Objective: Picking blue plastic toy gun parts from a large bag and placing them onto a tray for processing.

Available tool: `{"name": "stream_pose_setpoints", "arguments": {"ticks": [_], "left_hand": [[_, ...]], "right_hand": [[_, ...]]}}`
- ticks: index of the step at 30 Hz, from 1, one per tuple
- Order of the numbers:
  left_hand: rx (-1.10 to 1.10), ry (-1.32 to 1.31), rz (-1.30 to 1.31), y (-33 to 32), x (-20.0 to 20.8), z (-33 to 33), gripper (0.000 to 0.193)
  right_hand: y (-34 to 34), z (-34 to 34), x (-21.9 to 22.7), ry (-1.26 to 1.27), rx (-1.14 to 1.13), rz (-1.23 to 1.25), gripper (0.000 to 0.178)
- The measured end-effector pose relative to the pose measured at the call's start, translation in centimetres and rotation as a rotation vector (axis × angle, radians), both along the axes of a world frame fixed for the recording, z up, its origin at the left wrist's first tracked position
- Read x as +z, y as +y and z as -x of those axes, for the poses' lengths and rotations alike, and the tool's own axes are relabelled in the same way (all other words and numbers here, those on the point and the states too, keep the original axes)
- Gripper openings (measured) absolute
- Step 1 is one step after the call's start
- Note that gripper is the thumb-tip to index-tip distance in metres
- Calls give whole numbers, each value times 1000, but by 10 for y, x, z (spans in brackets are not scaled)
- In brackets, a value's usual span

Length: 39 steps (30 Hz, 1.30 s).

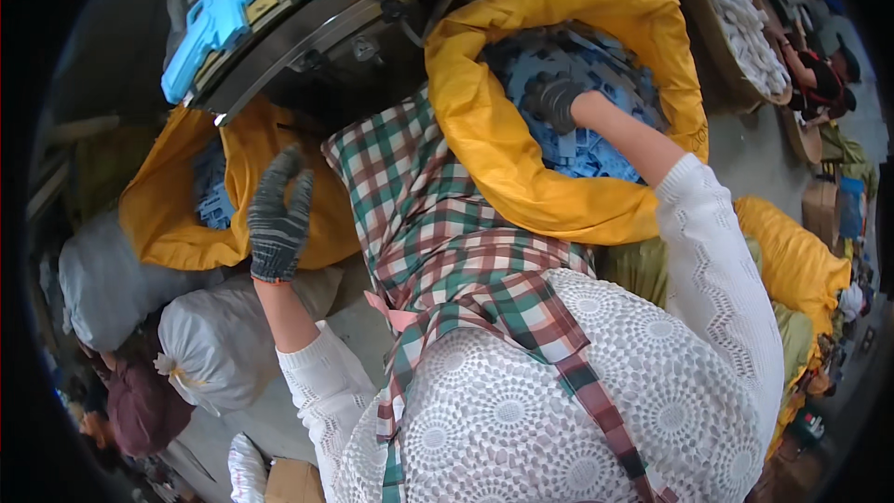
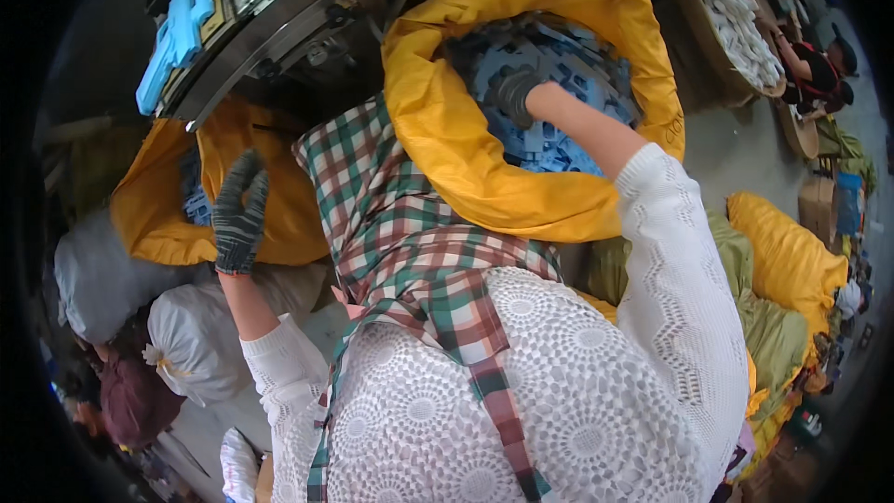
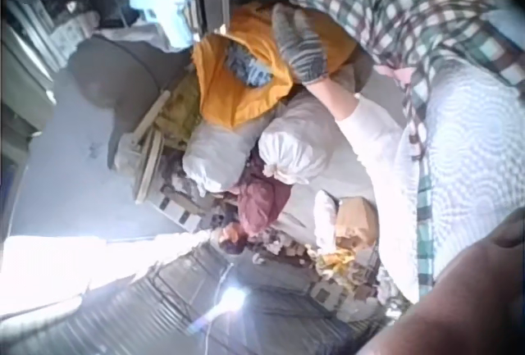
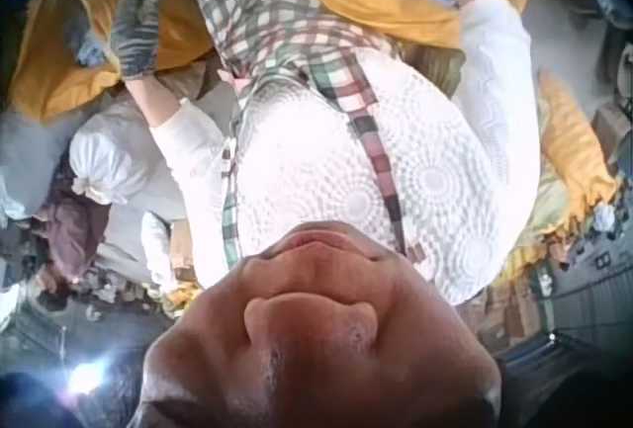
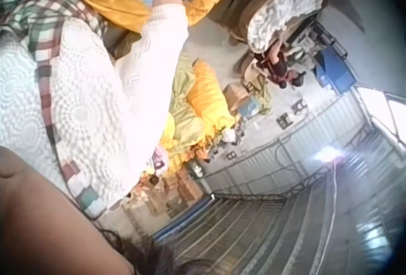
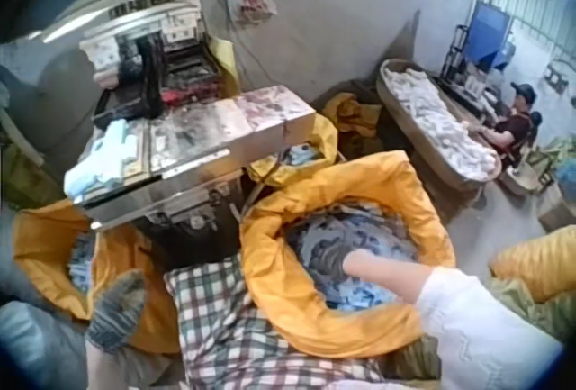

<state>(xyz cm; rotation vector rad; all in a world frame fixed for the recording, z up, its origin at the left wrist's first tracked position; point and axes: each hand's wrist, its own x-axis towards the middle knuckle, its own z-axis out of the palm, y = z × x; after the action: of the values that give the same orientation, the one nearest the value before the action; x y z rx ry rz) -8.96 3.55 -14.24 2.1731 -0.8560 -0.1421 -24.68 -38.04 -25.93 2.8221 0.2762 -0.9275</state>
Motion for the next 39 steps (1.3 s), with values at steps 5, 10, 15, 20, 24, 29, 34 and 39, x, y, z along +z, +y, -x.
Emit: {"name": "stream_pose_setpoints", "arguments": {"ticks": [5, 10, 15, 20, 24, 29, 34, 39], "left_hand": [[-98, 214, -121, 0, -24, 23, 35], [-122, 309, -84, -11, -35, 34, 35], [-226, 661, 192, -67, -22, 67, 40], [-322, -416, 148, -83, -19, 58, 37], [-329, 497, 244, -62, -18, 43, 30], [-50, 361, 397, -68, 18, 39, 25], [385, -792, 363, -60, 66, -23, 35], [302, -696, 33, -44, 121, -94, 45]], "right_hand": [[0, 38, -14, 44, 45, 114, 42], [-12, 20, 90, -240, -316, -243, 32], [52, 7, 167, -674, -499, -1112, 26], [106, -9, 165, -584, -328, -1341, 23], [111, -11, 185, -537, 121, -1000, 26], [108, -21, 201, -680, 50, -947, 33], [84, -9, 200, -886, -482, -1263, 51], [93, -22, 204, -809, -375, -1308, 55]]}}
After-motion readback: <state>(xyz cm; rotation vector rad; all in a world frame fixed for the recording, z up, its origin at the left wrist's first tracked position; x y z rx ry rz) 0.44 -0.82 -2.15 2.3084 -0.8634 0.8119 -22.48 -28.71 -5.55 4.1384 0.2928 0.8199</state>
